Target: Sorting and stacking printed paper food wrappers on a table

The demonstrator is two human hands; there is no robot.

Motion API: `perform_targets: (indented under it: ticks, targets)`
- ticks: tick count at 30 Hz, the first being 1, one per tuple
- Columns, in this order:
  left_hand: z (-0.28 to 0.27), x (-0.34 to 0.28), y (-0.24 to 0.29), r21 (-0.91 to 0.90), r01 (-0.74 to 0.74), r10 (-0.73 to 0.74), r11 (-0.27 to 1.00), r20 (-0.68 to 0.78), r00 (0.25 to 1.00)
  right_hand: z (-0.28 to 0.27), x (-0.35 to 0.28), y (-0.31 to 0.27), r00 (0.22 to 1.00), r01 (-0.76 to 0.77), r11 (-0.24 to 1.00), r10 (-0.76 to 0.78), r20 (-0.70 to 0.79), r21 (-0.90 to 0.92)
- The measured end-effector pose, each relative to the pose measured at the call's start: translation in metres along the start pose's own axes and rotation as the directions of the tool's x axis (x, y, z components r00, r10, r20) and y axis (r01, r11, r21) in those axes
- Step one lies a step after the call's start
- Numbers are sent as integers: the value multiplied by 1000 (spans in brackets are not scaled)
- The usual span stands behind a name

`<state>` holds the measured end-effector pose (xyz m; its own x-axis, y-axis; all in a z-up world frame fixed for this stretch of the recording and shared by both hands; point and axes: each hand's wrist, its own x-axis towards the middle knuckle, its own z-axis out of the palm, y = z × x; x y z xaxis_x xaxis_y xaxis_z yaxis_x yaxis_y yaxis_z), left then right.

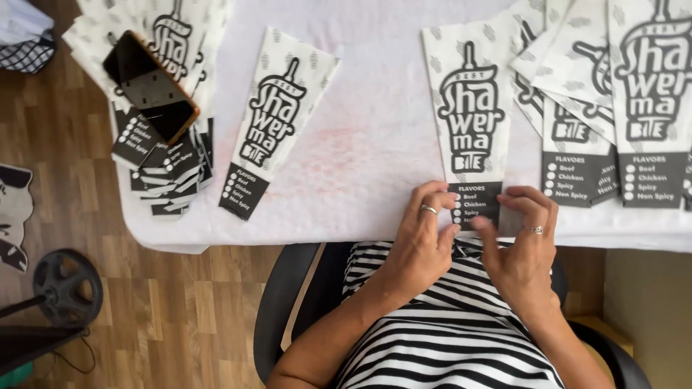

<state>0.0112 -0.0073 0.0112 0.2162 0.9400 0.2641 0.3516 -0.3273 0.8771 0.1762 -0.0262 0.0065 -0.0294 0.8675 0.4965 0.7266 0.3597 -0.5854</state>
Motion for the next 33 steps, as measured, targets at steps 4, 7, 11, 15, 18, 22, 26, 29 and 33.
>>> perform_targets:
  ticks: [4, 7, 11, 15, 18, 22, 26, 29, 33]
  targets:
    - [-2, 0, 2, 15, -21, 21, 1000, -1, 1000, -4, -6, 6, 999, -38, 999, 38, 19, 2]
    - [-6, 3, 11, 1, 35, -35, 999, 96, 995, -17, -5, 1, 958, -243, 969, 247, 148, -42]
    - [-4, -6, 7, 61, -77, 71, 995, 95, 993, -35, 13, -1, 926, -311, 950, 310, 215, -30]
    - [-41, 12, 9, -71, -234, 242, 970, 157, 957, -38, 64, 1, 968, -104, 993, 115, 222, -57]
    - [-82, 45, -13, 81, -276, 264, 958, 129, 956, -7, 128, 5, 954, 141, 989, -123, 274, -48]
    - [-160, 137, -85, 395, -273, 307, 877, -23, 952, 71, 231, 6, 889, 280, 956, -292, 353, 87]
    - [-227, 234, -130, 715, 38, 177, 698, -224, 958, 175, 321, 13, 876, 322, 931, -362, 319, 170]
    - [-245, 291, -177, 761, 119, 127, 638, -256, 958, 258, 377, 25, 903, 303, 938, -338, 264, 166]
    - [-262, 339, -242, 508, 137, -44, 851, -191, 981, 343, 416, 41, 881, 226, 973, -227, 416, 51]
